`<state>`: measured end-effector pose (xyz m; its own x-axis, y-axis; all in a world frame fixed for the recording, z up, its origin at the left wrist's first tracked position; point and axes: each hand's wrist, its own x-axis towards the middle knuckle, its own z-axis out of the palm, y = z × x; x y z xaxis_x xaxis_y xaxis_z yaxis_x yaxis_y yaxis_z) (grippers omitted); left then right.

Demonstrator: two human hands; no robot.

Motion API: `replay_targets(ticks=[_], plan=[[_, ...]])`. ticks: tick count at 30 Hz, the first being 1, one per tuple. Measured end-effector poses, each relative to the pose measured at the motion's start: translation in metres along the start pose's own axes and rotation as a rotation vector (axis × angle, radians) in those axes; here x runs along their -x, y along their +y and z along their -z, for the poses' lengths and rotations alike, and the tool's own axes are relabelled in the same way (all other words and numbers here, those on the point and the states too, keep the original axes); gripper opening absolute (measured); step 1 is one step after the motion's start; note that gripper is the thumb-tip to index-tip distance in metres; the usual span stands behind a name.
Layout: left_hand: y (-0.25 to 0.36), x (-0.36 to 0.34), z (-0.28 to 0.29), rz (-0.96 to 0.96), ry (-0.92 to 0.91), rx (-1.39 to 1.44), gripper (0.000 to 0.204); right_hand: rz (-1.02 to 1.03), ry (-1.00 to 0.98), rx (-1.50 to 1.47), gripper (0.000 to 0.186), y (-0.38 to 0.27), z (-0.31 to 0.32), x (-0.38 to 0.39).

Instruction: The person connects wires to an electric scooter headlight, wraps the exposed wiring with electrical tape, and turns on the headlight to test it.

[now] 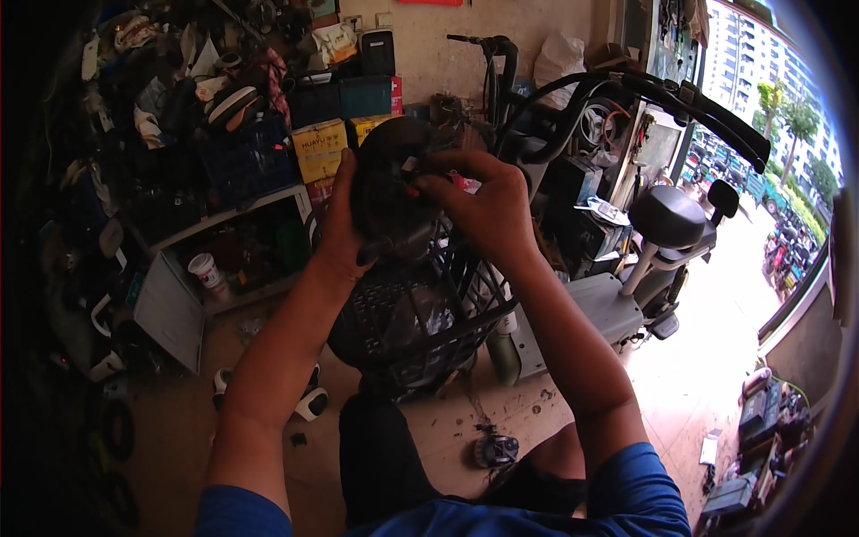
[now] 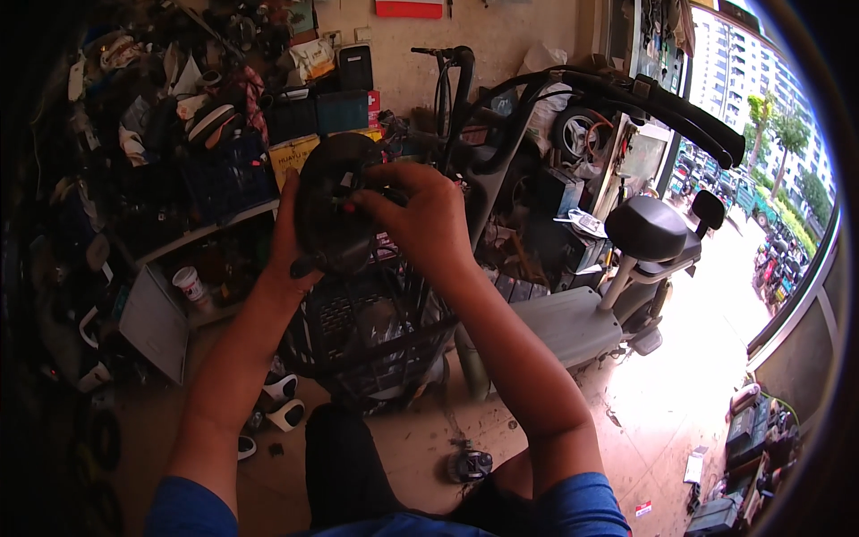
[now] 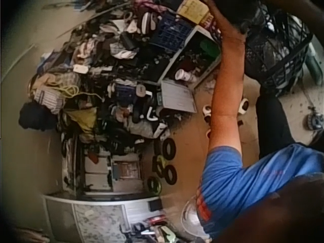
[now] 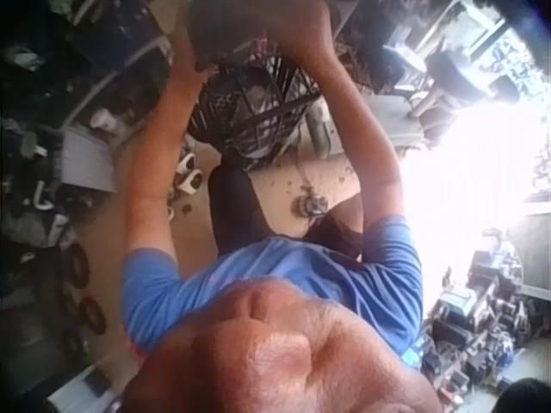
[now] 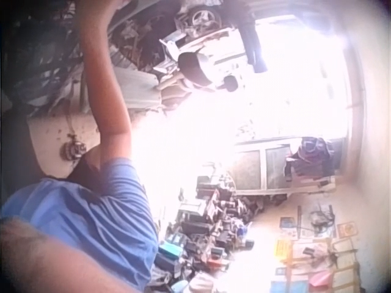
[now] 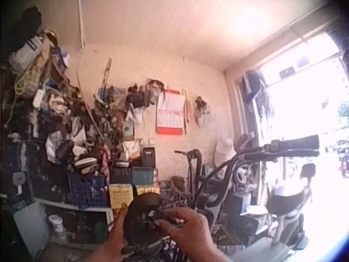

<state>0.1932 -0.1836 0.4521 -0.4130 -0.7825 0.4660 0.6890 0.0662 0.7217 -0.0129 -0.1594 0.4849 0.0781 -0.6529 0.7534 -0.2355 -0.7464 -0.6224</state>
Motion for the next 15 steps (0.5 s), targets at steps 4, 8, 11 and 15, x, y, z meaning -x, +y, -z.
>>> replay_targets(ticks=[4,8,11,15], plan=[[0.000,0.003,-0.018,0.008,0.052,-0.055,0.077,-0.033,-0.006,0.008,0.036,-0.010,0.007,0.008],[-0.001,0.005,-0.027,-0.003,0.160,-0.119,0.081,0.003,-0.026,0.076,0.033,-0.014,0.015,0.017],[-0.001,0.004,-0.016,0.009,0.097,-0.083,0.083,0.144,-0.003,0.207,0.029,-0.009,0.016,0.021],[-0.005,0.000,-0.017,-0.019,0.070,-0.031,0.085,0.327,0.028,0.428,0.024,-0.010,0.012,0.024]])
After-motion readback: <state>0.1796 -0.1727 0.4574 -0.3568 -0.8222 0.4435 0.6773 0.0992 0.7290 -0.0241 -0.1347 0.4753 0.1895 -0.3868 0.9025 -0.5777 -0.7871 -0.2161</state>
